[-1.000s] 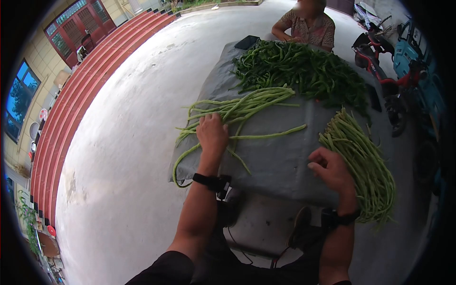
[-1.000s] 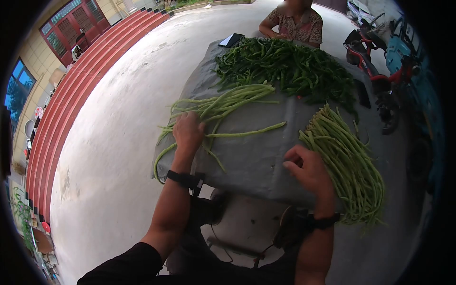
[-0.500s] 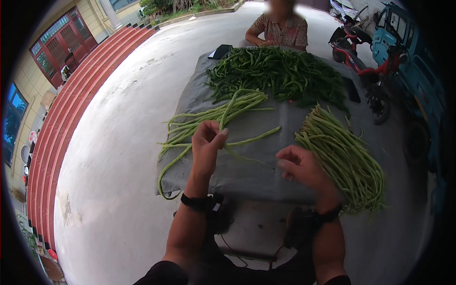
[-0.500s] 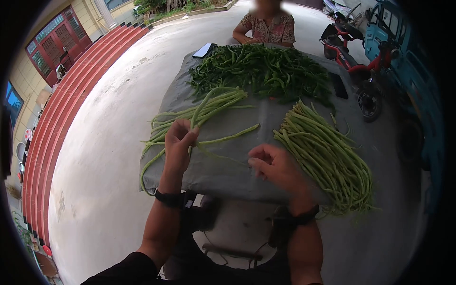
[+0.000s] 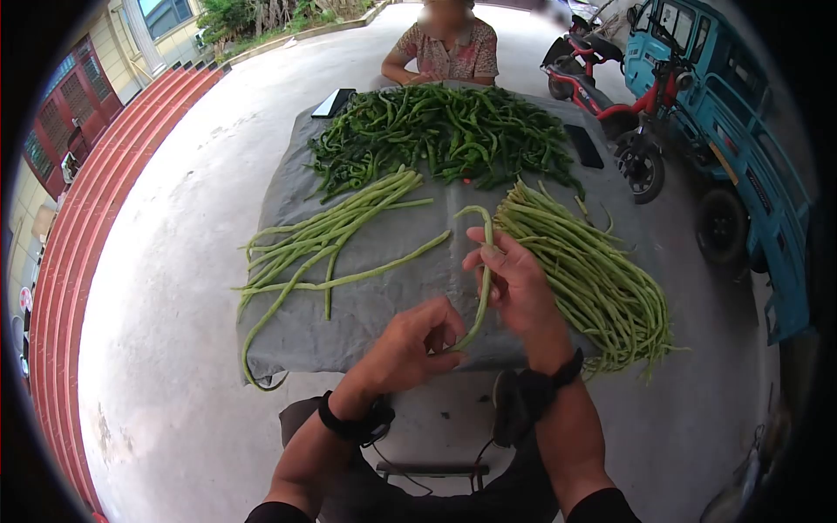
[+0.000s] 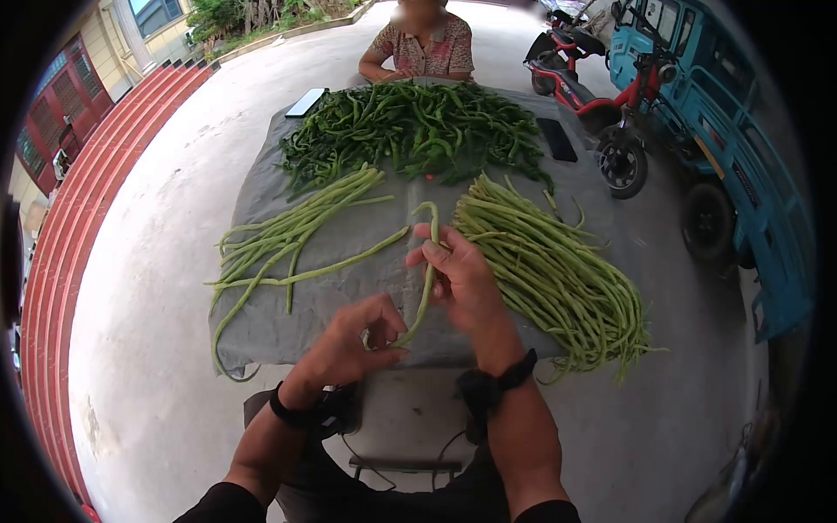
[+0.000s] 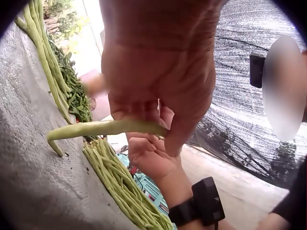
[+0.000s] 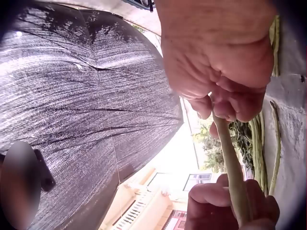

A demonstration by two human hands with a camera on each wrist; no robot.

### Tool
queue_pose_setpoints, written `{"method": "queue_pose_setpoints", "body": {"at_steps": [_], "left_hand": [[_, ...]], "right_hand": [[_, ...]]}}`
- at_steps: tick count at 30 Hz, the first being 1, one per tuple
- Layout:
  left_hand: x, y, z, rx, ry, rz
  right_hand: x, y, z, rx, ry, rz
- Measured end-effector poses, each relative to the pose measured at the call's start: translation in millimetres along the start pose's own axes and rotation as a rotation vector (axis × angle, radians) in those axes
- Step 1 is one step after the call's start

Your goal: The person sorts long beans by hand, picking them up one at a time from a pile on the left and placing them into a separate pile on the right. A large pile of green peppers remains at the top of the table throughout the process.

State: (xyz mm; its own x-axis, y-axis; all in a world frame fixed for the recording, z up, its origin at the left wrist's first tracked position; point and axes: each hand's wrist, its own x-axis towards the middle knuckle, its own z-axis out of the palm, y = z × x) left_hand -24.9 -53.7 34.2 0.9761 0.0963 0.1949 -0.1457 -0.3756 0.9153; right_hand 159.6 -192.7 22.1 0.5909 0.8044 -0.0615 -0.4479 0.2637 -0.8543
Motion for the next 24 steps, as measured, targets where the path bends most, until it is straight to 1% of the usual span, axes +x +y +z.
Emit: {"method": "queue_pose_setpoints", "body": {"at_steps": [2,5,9,14,17,20,24], "left_hand": [[-1.0,1.9,3.2,0.013,-0.039,0.002],[-3.1,10.8,1.5,-0.017,-0.133,-0.056],[-8.9,14.2,11.1,-0.133,-0.229,-0.053],[-12.9,20.3,25.7,-0.257,-0.310,-0.071],[-13.5,29.2,29.9,-0.220,-0.435,-0.096],[-14.9,22.3,40.8,-0.170,-0.444,-0.038],[-14.7,13.7,49.1,-0.092,-0.487,-0.025]], "right_hand": [[-1.1,-6.6,-5.1,0.004,-0.013,-0.015],[-4.2,-18.3,-11.1,-0.007,-0.012,-0.060],[-5.4,-32.8,-20.6,0.009,-0.045,-0.146],[-9.5,-44.4,-26.0,0.016,-0.016,-0.182],[-9.2,-50.8,-31.2,0.014,0.005,-0.241],[-10.8,-56.5,-34.8,0.005,0.051,-0.288],[-13.7,-62.1,-37.2,-0.037,0.107,-0.302]]}}
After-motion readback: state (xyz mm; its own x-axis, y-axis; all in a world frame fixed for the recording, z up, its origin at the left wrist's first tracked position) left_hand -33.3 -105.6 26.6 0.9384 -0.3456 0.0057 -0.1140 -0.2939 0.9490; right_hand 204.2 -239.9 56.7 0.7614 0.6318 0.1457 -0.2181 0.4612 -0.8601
